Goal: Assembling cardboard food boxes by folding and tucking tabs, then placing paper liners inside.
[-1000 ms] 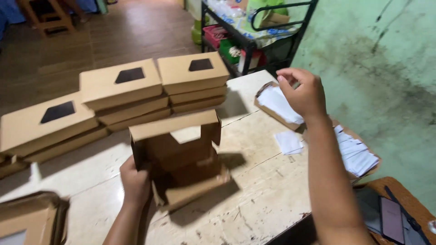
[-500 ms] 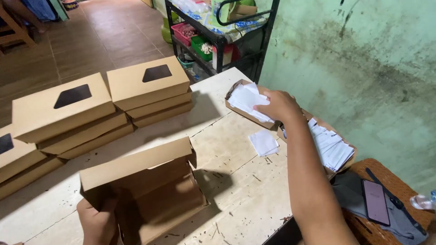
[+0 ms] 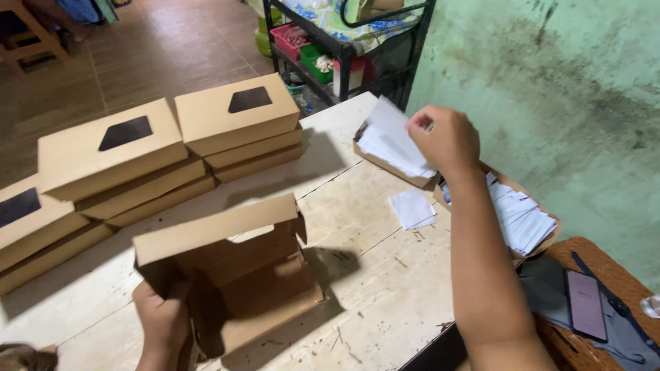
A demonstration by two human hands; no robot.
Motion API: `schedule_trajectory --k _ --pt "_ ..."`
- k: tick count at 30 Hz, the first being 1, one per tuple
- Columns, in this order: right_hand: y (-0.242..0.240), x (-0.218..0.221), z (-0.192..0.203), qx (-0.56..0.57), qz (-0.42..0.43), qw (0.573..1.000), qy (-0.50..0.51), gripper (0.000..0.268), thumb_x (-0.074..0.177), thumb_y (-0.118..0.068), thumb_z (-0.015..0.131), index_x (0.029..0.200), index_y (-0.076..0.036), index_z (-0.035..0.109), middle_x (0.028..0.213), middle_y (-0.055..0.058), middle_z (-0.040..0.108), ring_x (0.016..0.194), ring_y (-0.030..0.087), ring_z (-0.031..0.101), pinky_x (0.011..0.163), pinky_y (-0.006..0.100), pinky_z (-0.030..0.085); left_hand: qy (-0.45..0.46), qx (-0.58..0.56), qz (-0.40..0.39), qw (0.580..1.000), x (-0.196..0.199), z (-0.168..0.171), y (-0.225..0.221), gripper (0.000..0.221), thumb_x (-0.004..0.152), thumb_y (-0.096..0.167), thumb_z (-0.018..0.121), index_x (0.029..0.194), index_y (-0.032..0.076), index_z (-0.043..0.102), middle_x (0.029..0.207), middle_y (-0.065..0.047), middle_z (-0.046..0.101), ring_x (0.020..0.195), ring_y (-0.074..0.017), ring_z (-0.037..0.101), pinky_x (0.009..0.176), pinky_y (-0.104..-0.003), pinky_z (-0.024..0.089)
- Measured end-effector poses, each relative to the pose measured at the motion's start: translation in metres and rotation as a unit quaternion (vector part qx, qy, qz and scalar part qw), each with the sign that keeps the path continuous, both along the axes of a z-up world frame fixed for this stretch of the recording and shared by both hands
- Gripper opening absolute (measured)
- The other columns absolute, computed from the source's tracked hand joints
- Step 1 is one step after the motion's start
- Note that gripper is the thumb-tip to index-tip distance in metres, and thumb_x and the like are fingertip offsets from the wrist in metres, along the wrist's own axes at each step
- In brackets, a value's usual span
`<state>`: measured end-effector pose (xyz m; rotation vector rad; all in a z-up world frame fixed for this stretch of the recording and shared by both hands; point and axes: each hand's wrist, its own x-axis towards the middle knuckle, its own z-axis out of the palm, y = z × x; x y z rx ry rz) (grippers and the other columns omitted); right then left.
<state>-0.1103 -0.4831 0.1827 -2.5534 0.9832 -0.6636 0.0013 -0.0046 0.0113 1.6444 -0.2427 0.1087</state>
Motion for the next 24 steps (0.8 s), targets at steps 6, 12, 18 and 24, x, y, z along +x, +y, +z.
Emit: schedule_trajectory --k 6,12,18,24 --pt "0.107 -0.013 0.026 -0.245 0.273 0.86 -0.355 0.02 0.103 -0.001 0.071 0.091 0.002 0.056 0.084 0.015 0.056 0.068 0.029 0.048 0.058 0.041 0.038 -0.023 0.023 0.008 0.999 0.011 0.0 -0.003 0.006 0.067 0.007 0.058 0.073 0.007 0.061 0.072 0.004 0.055 0.068 -0.0097 0.044 0.053 -0.03 0.039" --pt "0.218 -0.009 -0.044 -0.208 0.585 0.751 -0.224 0.015 0.085 -0.02 0.07 0.098 -0.014 0.074 0.094 0.011 0.067 0.08 0.031 0.067 0.064 0.041 0.053 -0.043 -0.075 -0.02 0.996 0.022 -0.017 -0.006 0.025 0.057 -0.008 0.05 0.076 -0.003 0.067 0.065 -0.009 0.054 0.07 -0.0204 0.05 0.063 -0.039 0.049" --pt "0.252 -0.01 -0.077 -0.197 0.697 0.69 -0.001 0.031 0.1 -0.044 0.051 0.086 -0.017 0.061 0.087 0.007 0.062 0.072 0.03 0.063 0.055 0.043 0.049 -0.068 -0.052 -0.022 0.996 0.018 -0.002 -0.009 0.018 0.058 -0.005 0.052 0.067 0.003 0.065 0.06 -0.008 0.054 0.067 -0.0174 0.051 0.061 -0.035 0.045" --pt "0.251 -0.012 -0.071 -0.195 0.67 0.713 0.069 0.046 0.098 -0.061 0.051 0.088 -0.021 0.07 0.095 0.004 0.069 0.073 0.03 0.069 0.056 0.043 0.054 -0.071 -0.047 -0.027 0.996 0.009 0.009 -0.019 0.013 0.069 -0.001 0.061 0.068 0.008 0.07 0.063 -0.004 0.059 0.066 -0.0155 0.055 0.065 -0.031 0.048"
